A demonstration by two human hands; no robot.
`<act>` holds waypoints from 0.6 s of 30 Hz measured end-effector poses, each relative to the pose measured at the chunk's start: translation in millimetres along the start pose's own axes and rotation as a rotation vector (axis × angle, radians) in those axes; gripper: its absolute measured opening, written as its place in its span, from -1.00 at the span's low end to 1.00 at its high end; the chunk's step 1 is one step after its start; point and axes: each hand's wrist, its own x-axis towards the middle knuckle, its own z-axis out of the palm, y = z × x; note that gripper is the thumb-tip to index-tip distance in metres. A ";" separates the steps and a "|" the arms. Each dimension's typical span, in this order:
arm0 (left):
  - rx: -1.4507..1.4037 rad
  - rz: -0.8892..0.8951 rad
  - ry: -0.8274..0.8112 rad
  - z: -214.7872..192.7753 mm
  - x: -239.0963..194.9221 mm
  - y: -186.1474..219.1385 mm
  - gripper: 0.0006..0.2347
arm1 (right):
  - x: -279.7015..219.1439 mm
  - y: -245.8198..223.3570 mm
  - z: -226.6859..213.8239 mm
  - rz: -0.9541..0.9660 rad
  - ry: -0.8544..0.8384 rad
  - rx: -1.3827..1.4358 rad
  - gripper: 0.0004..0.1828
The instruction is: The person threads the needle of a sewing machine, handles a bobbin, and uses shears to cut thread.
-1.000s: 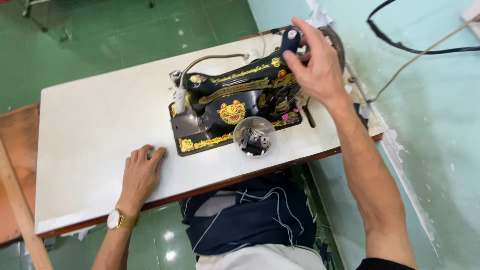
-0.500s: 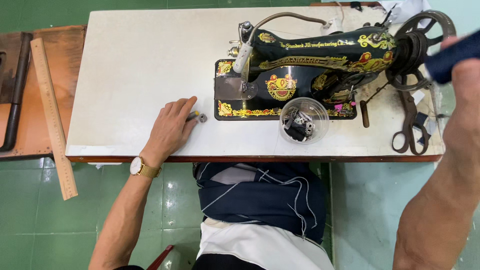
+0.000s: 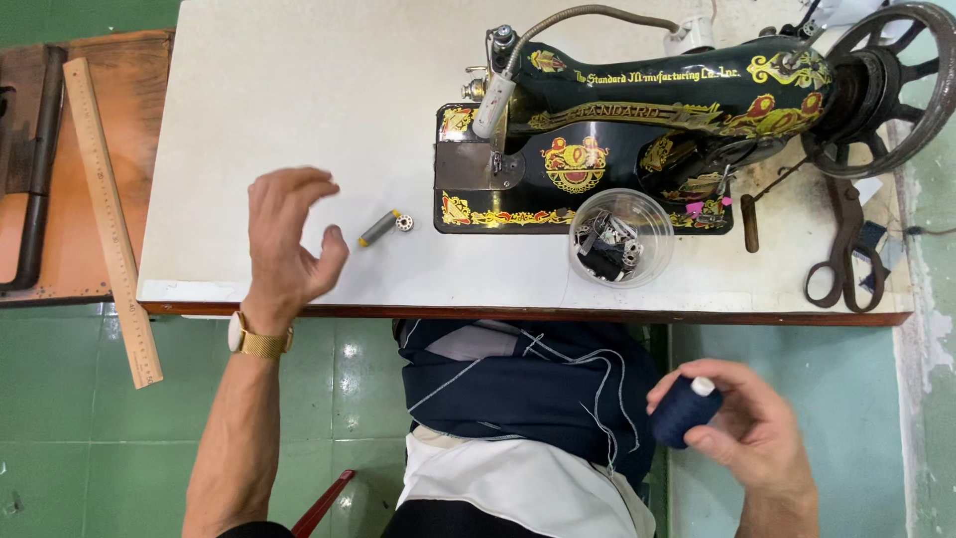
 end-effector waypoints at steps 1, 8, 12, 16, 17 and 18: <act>-0.014 0.092 0.047 3.9 2.4 13.5 -0.72 | -0.6 0.3 6.8 0.009 -0.056 0.009 -0.45; 0.040 0.670 -0.340 62.7 6.3 151.6 -0.60 | 12.8 -2.0 41.9 0.120 -0.336 -0.126 -0.46; -0.028 0.605 -0.319 84.1 8.8 172.7 -0.62 | 12.9 -22.4 40.4 0.061 -0.391 -0.332 -0.54; -0.230 0.528 -0.306 85.9 0.3 182.4 -0.91 | 12.1 -25.7 34.8 -0.157 -0.067 -0.819 -0.51; -0.307 0.483 -0.405 84.2 -4.2 186.6 -0.94 | 10.6 -23.8 34.6 -0.214 0.071 -0.942 -0.48; -0.318 0.481 -0.411 86.3 -9.5 191.3 -0.94 | 10.3 -12.6 37.0 -0.201 0.073 -0.943 -0.48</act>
